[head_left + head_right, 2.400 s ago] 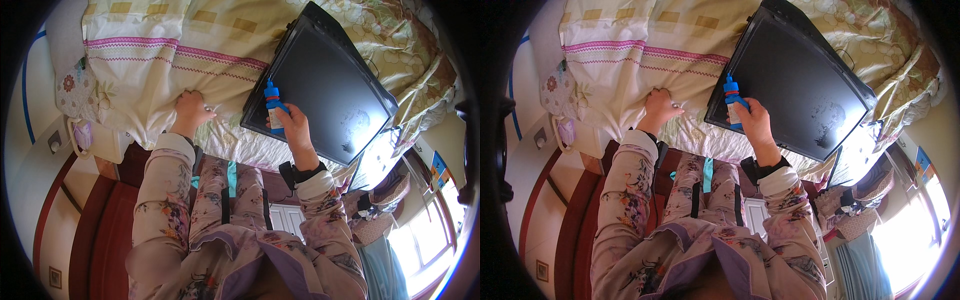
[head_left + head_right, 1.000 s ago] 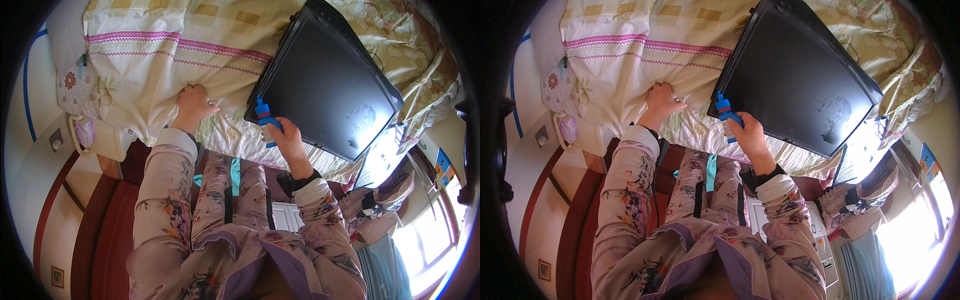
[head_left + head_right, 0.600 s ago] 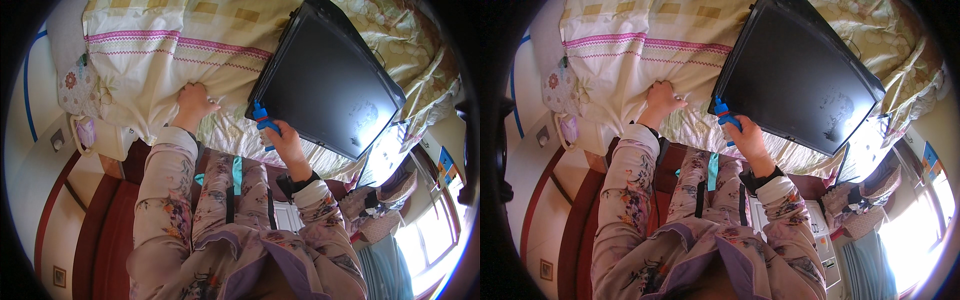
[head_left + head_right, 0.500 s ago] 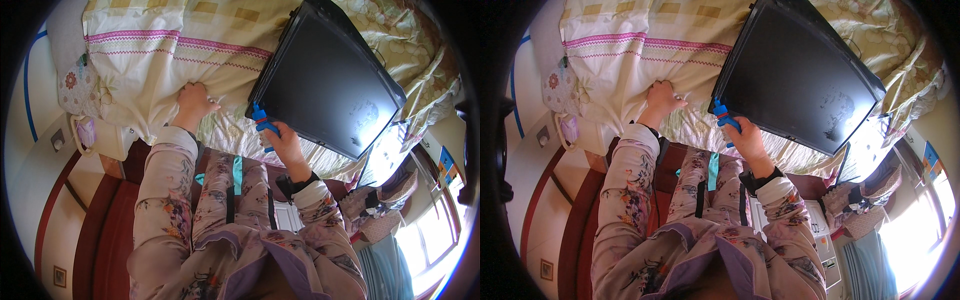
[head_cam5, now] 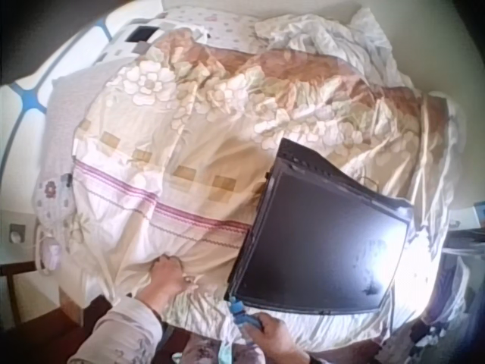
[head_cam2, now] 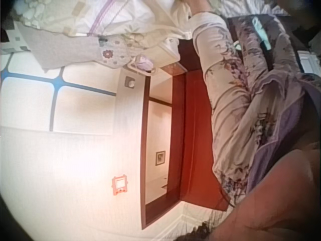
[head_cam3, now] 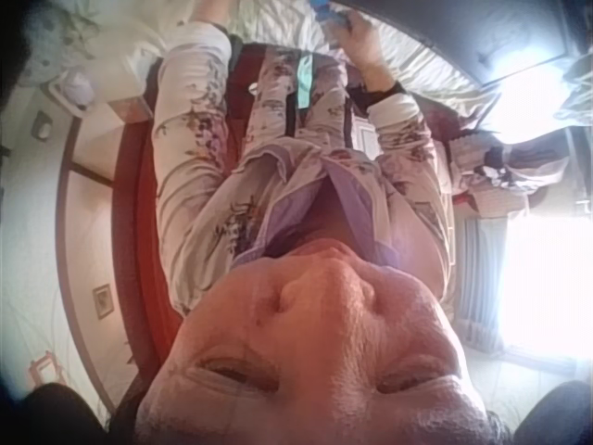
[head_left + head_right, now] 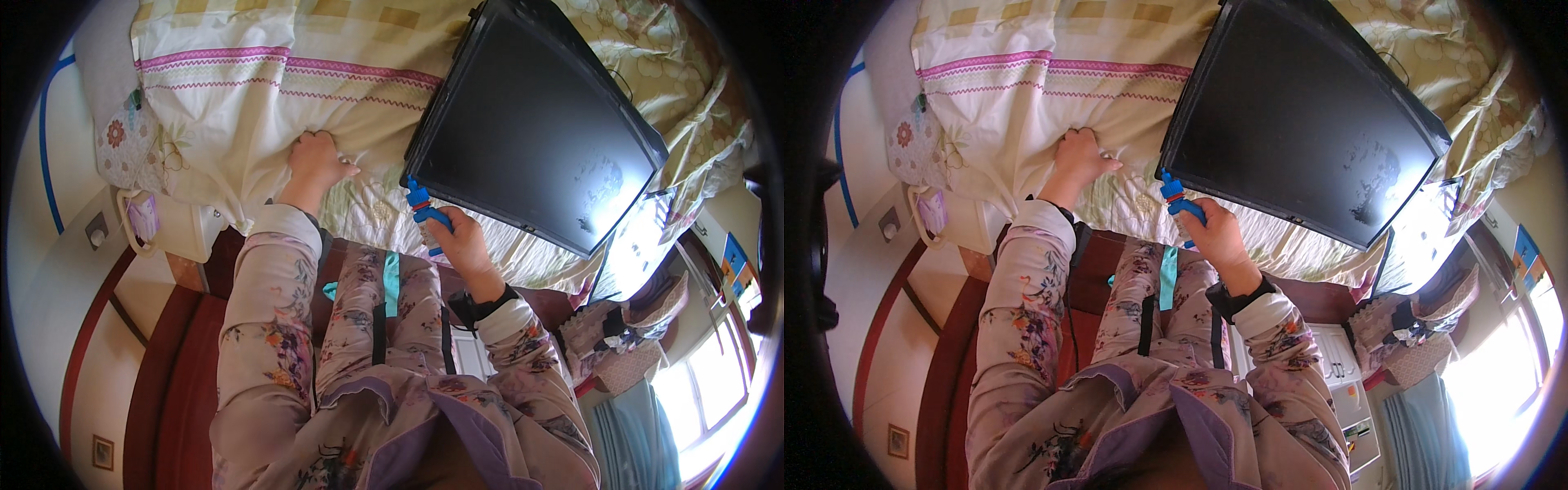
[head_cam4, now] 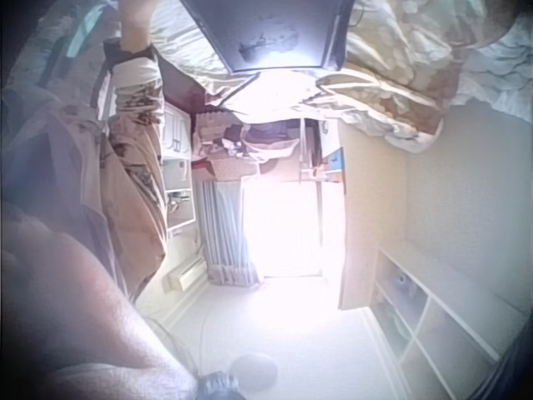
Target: The person wipes a flat-screen monitor with a cloth, then places it on a bed. They retrieve a small blue bottle, open it, and apply liquid along the monitor's bezel seam. The person continues applying the liquid around the edges of the monitor while it rests on the bed.
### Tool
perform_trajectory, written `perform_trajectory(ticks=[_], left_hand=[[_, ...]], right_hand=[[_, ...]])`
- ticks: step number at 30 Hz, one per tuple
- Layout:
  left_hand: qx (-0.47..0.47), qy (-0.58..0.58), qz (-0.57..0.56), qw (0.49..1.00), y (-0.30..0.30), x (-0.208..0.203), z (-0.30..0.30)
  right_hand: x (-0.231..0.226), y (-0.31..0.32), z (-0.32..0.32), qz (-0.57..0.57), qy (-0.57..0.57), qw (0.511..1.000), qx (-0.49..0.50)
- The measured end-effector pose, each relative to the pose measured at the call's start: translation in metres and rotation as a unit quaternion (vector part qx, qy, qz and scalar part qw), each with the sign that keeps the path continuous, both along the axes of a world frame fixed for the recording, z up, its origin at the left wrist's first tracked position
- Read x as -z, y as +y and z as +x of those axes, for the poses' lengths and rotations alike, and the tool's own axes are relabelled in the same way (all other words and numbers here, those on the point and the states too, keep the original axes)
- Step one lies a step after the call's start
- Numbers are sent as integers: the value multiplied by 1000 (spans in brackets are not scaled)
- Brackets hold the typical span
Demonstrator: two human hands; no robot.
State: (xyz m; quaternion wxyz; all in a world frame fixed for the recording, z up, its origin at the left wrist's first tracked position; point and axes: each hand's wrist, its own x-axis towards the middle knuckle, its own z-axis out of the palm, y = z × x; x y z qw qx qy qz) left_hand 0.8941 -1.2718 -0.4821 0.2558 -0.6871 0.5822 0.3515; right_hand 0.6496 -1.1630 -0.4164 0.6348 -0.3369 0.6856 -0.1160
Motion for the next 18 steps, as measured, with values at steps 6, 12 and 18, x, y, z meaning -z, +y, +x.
perform_trajectory(ticks=[6,12,18], left_hand=[[4,0,-10,1000,2,3,2],[16,-9,-26,1000,4,5,1],[26,-12,-17,999,2,7,2]], right_hand=[[0,8,-1,-32,15,999,-10],[-5,5,2,-52,37,997,-41],[-7,3,4,-30,30,998,-34]])
